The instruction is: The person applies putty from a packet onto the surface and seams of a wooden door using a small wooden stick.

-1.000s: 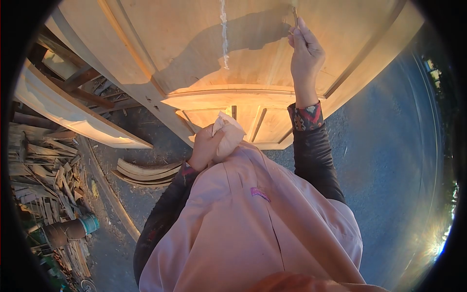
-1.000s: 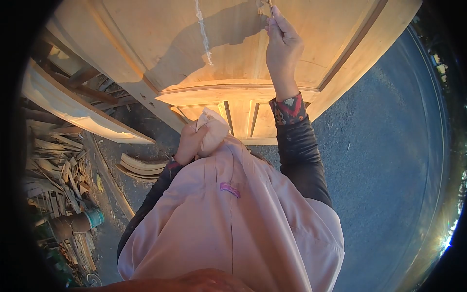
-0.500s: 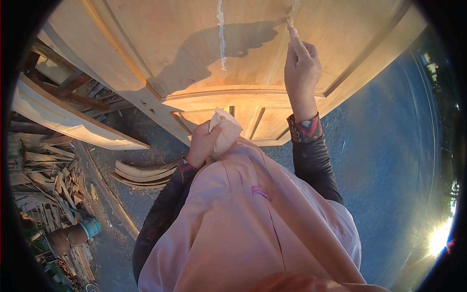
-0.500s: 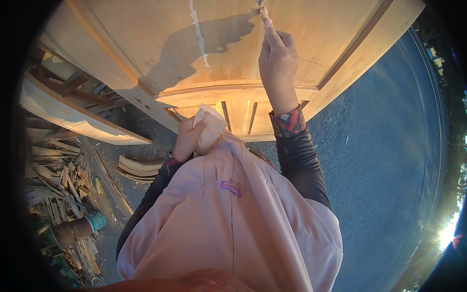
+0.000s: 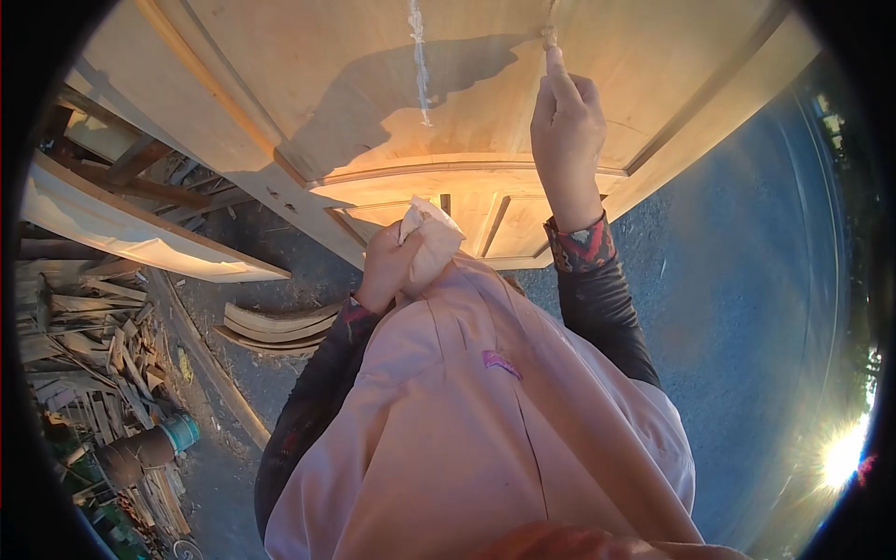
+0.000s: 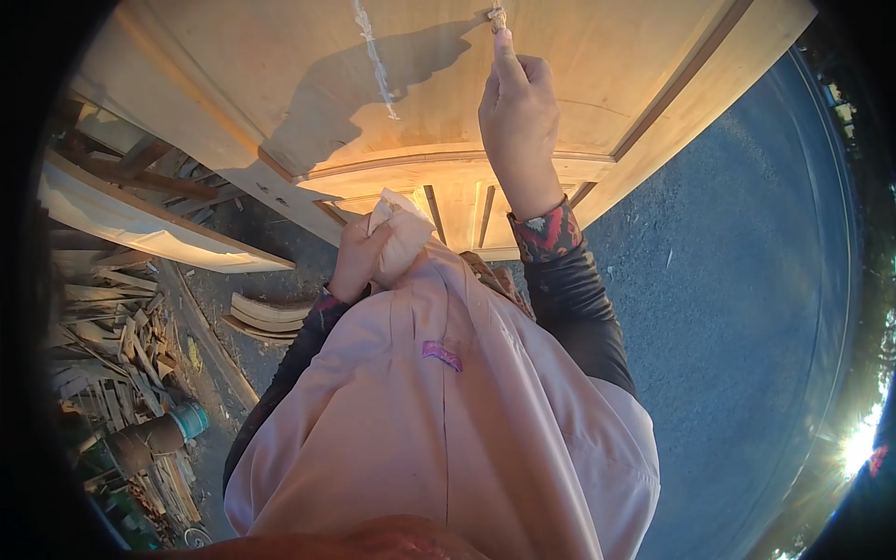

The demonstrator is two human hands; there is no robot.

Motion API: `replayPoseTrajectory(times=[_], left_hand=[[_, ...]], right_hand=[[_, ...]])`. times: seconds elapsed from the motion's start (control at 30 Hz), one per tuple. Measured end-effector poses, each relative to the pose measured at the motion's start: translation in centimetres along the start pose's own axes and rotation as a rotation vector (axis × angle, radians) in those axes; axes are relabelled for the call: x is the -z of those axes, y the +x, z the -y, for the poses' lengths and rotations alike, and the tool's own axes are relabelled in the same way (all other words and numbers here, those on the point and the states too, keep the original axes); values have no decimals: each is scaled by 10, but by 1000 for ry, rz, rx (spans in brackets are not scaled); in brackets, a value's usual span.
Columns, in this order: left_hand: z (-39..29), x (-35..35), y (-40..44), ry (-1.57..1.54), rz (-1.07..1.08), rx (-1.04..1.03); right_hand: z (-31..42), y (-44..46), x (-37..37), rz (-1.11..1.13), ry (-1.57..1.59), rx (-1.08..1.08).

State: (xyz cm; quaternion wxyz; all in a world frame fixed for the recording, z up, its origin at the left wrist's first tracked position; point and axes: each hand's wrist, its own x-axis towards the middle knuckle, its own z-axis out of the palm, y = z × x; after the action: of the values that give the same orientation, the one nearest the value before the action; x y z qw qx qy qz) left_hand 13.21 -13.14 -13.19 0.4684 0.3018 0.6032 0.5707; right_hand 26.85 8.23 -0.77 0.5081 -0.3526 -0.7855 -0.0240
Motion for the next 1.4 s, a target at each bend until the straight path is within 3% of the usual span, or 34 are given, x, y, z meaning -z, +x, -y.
replayPoseTrajectory(times=[0.2, 0.4, 0.7, 0.8, 0.9, 1.1, 1.3, 1.4], left_hand=[[-5, -4, -1, 26, 1, 14], [-9, -7, -2, -6, 5, 3], [1, -6, -1, 27, 13, -8], [-1, -6, -2, 30, 16, 0], [-6, -8, -5, 47, 6, -9], [-1, -6, -7, -16, 8, -24], [-3, -10, -9, -46, -7, -40], [-4, -5, -12, 37, -7, -17]], right_hand=[[23, 46, 2, -189, 48, 26], [11, -6, 0, 59, -81, -59], [9, 29, 4, -53, -9, 33], [10, 1, 0, 46, -14, -113], [3, -19, 0, 73, -8, -102], [-14, -7, 13, 52, 328, -251], [-25, 1, -13, -64, 94, 10], [-30, -12, -22, -65, 47, 15]])
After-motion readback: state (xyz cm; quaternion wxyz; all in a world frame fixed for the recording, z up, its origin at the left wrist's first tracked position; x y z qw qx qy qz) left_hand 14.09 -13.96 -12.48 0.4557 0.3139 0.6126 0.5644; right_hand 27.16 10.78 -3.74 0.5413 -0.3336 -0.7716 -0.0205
